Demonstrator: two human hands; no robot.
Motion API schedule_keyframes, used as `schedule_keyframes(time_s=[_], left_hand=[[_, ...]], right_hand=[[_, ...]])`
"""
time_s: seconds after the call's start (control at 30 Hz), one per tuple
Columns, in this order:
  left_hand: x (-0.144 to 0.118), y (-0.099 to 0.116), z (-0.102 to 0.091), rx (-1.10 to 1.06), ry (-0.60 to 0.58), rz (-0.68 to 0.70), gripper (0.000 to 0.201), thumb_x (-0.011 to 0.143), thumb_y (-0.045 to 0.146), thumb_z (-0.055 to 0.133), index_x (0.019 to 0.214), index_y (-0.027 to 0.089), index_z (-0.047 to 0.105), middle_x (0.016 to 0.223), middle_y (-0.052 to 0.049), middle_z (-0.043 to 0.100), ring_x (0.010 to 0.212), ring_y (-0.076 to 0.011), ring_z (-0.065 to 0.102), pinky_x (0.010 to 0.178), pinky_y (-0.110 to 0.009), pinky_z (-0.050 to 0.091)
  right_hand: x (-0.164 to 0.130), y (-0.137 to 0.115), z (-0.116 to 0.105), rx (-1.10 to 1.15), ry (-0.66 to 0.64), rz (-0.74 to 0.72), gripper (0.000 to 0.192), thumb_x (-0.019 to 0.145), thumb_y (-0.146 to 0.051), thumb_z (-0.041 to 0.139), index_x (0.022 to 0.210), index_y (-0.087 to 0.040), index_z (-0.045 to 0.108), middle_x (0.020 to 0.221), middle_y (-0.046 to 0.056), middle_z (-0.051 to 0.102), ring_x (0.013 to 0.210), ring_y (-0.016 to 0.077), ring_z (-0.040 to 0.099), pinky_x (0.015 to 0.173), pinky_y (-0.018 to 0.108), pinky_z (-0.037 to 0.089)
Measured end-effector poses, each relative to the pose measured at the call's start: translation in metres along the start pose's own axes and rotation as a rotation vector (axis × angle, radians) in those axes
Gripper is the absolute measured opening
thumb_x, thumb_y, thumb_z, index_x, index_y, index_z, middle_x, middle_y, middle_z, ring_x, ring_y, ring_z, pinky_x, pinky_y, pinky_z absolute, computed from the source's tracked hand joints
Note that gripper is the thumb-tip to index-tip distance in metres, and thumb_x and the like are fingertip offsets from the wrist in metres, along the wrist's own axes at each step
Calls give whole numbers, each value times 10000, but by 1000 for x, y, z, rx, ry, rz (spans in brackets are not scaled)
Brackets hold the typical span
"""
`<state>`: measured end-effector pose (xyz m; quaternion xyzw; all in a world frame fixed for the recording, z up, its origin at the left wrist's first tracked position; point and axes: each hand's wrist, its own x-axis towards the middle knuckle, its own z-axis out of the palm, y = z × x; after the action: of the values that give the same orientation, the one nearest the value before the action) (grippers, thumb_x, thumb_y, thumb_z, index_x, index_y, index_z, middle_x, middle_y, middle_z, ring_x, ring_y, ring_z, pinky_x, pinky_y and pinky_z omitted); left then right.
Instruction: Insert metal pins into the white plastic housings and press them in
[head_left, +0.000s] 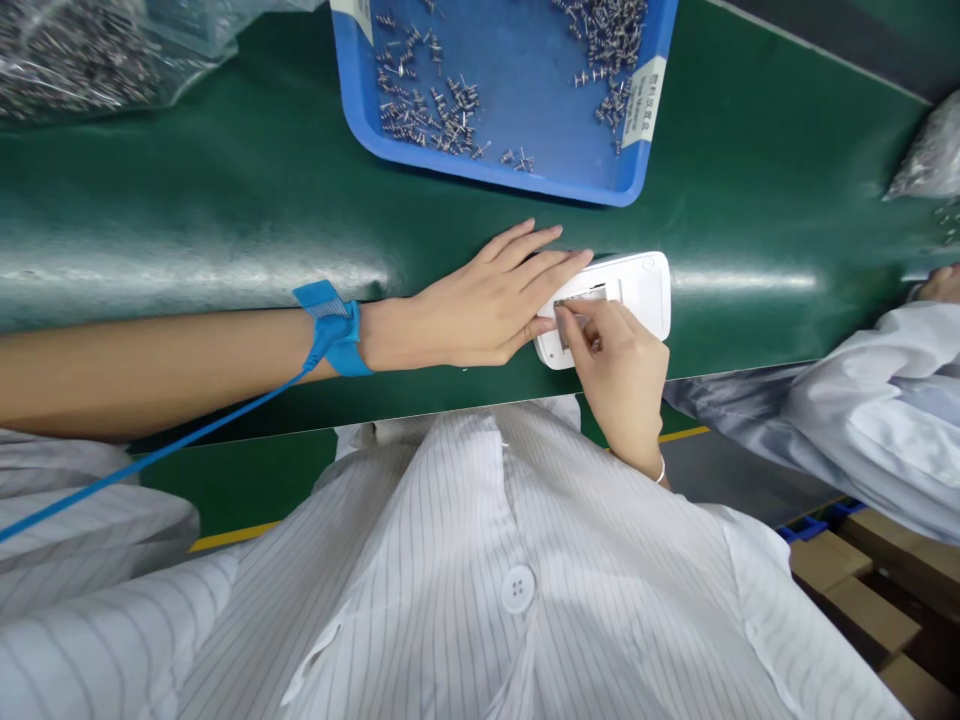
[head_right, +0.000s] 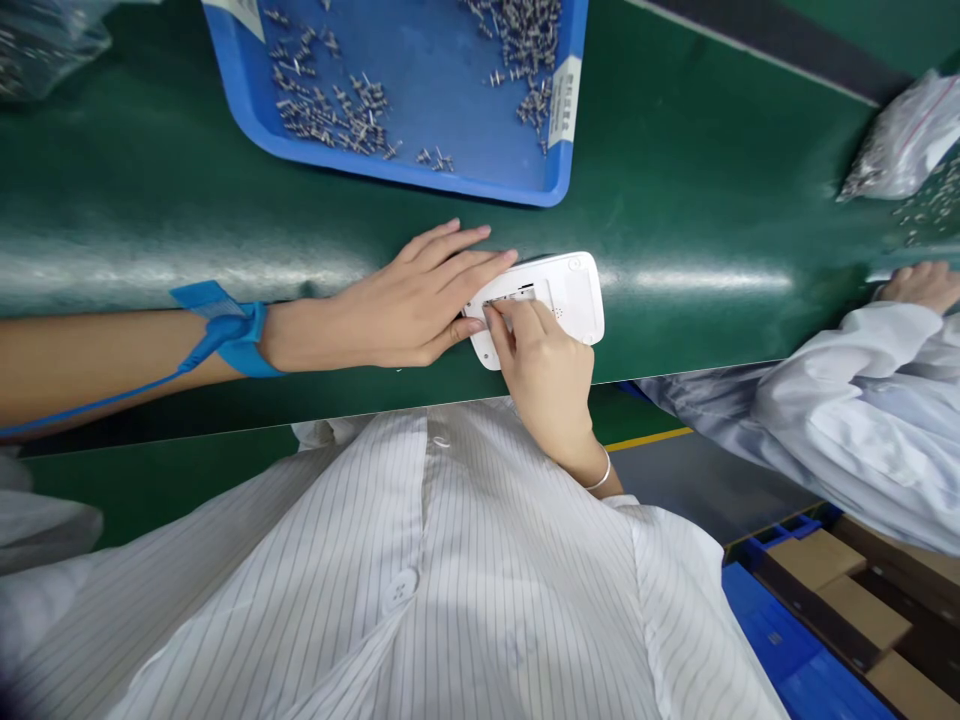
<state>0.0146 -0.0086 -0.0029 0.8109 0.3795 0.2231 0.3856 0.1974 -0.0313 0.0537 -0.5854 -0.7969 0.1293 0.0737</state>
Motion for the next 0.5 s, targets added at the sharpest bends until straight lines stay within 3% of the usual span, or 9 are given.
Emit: schedule_keyframes(time_s=[0.23,0.5], left_hand=[[1,0,0,19,-32,-44,661,994,452,419,1578,178,273,1602,-86,351,1528,-366,178,1237,-640,107],[-1,-4,2,61,30,89,636,1003,351,407,1570,108,255,1562,-167,389,1508,-393,218,1207,-662,165]], right_hand=[[0,-2,3,-20,-18,79,327,1005,-444,473,988,-218,708,745,20,685,647,149,610,569,291,350],[1,-3,11,-127,20,67,394,1033,-466,395,984,-202,683,693,-5,653,600,117,580,532,272,280]])
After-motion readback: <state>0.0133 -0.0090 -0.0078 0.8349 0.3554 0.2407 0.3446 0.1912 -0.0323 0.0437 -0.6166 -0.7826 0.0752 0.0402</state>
